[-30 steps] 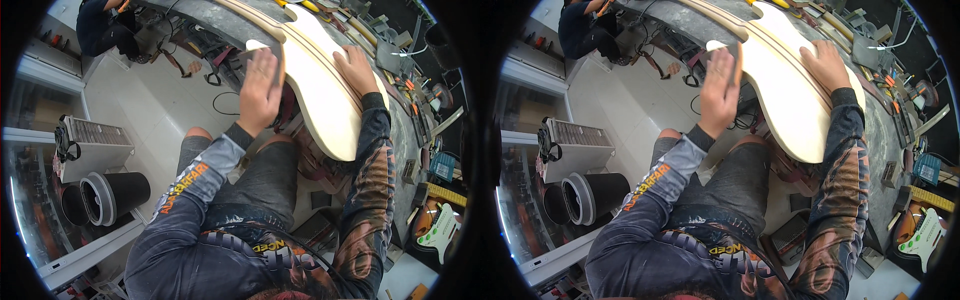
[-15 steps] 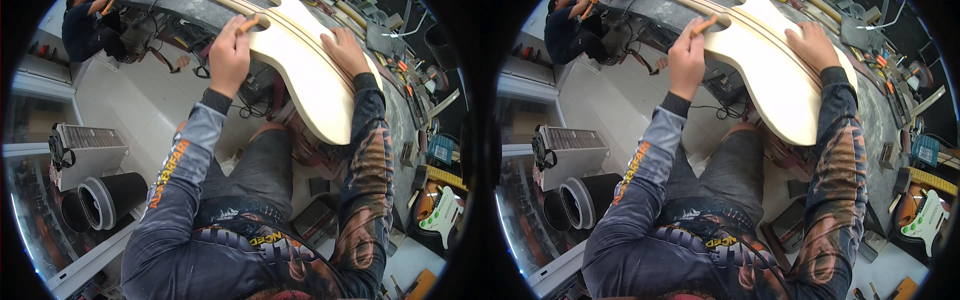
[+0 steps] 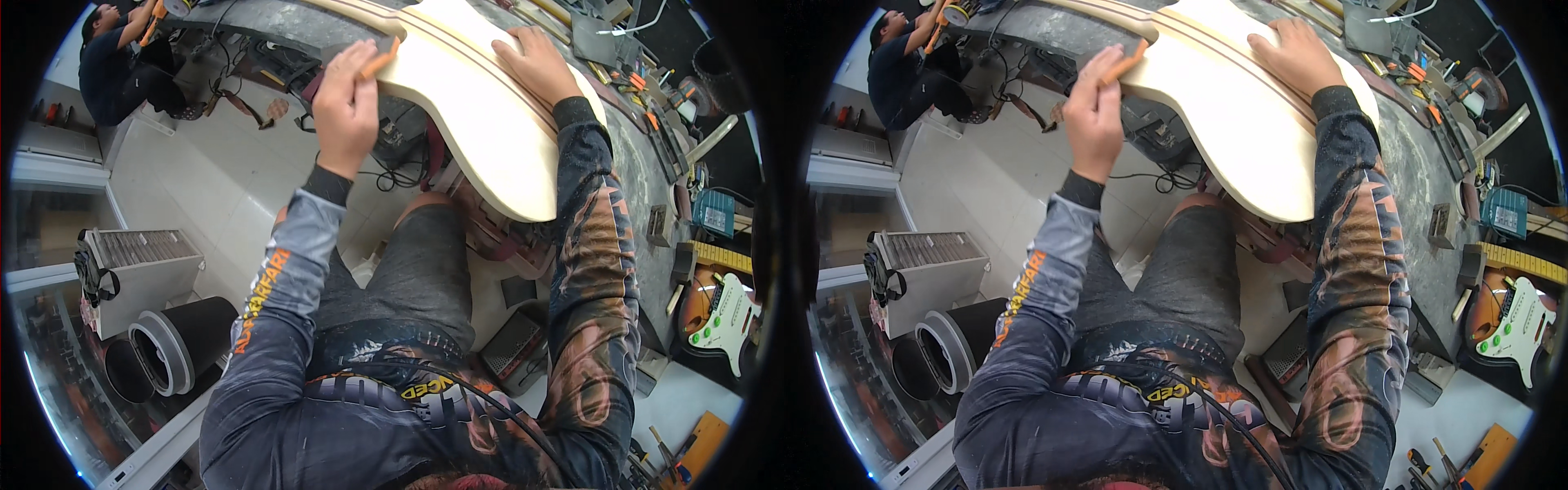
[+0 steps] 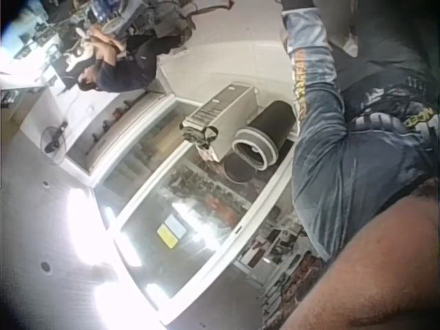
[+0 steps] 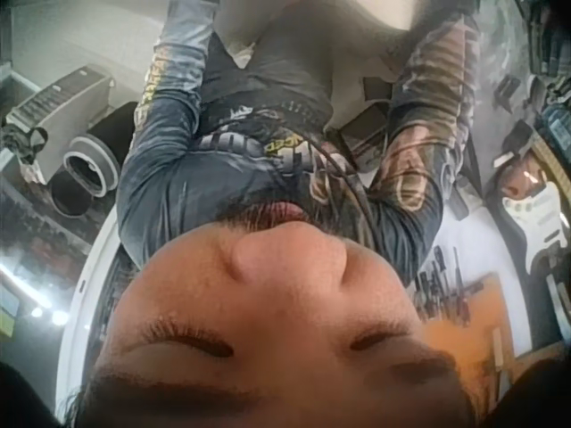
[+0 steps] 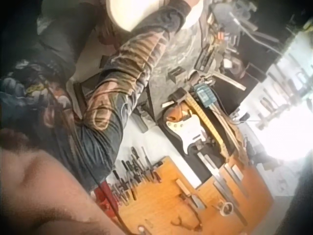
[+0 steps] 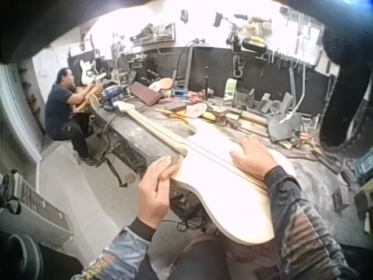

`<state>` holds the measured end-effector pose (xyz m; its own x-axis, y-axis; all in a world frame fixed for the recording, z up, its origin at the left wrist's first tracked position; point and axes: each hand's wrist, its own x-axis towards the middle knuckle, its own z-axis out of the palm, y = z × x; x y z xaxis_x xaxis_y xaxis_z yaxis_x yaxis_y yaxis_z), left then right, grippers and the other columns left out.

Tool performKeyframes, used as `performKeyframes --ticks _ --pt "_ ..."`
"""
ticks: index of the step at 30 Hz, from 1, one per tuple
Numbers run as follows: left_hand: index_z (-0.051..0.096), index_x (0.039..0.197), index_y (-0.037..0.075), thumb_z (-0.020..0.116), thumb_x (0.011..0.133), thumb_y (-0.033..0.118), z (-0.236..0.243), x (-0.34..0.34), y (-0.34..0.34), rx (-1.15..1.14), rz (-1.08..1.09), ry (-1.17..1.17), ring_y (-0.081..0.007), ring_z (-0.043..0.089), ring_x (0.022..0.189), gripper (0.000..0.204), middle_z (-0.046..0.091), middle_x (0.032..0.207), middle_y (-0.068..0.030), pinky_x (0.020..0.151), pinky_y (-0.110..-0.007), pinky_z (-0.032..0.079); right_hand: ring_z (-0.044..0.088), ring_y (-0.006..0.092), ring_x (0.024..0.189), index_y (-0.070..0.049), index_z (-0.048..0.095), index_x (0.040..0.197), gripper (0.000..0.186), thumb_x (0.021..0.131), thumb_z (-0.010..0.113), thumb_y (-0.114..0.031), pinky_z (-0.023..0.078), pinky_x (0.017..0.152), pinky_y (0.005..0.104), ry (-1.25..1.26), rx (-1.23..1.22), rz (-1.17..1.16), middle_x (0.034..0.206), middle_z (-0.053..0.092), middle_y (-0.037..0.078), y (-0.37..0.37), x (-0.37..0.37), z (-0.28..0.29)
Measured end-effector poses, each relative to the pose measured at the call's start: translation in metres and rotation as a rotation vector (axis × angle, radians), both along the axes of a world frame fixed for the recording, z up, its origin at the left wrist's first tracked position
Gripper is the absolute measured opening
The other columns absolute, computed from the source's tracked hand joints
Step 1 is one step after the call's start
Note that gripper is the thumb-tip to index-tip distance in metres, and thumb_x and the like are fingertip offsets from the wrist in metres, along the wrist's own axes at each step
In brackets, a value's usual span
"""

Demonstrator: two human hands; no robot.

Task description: The person sands the surface and edges of a wooden electric guitar body using a sanding block and a file, turning the instrument over to reach different areas.

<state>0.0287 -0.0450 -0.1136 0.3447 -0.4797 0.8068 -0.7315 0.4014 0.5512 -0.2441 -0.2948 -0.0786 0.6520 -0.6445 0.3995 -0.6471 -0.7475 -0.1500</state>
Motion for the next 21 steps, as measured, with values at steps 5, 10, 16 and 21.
performKeyframes --ticks 5,10,16,21 --pt "0.077 0.142 -0.003 0.060 0.108 0.005 0.004 0.002 -0.008 0.020 -0.034 0.146 -0.0408 0.072 0.141 0.039 0.079 0.144 -0.0229 0.124 -0.047 0.052 0.065 0.0429 0.138 0.003 0.071 0.146 0.075 0.109 0.060 -0.061 0.049 0.123 0.0489 -0.013 0.006 0.003 0.145 0.070 0.026 0.002 0.001 -0.001" --pt "0.077 0.142 -0.003 0.059 0.107 0.003 -0.009 -0.014 0.012 -0.035 -0.027 -0.051 -0.0401 0.069 0.145 0.040 0.079 0.145 -0.0222 0.125 -0.047 0.051 0.064 0.0421 0.140 0.001 0.070 0.148 0.072 0.110 0.062 -0.060 0.049 0.123 0.0487 0.012 -0.002 -0.001 0.146 0.069 0.025 0.003 0.000 0.001" --pt "0.074 0.146 -0.005 0.055 0.110 0.002 -0.005 -0.006 -0.002 -0.026 0.036 0.054 -0.0373 0.071 0.142 0.042 0.077 0.149 -0.0224 0.122 -0.044 0.053 0.065 0.0416 0.138 0.001 0.071 0.147 0.071 0.110 0.061 -0.059 0.050 0.122 0.0496 0.013 -0.005 0.028 0.145 0.070 0.025 0.000 0.007 0.000" --pt "0.076 0.141 -0.004 0.061 0.101 0.001 -0.007 -0.025 0.012 -0.027 -0.024 -0.117 -0.0441 0.070 0.143 0.043 0.078 0.144 -0.0238 0.128 -0.053 0.048 0.065 0.0415 0.137 0.001 0.070 0.146 0.071 0.109 0.063 -0.058 0.050 0.121 0.0501 0.008 0.069 -0.020 0.144 0.070 0.025 0.006 -0.003 0.006"
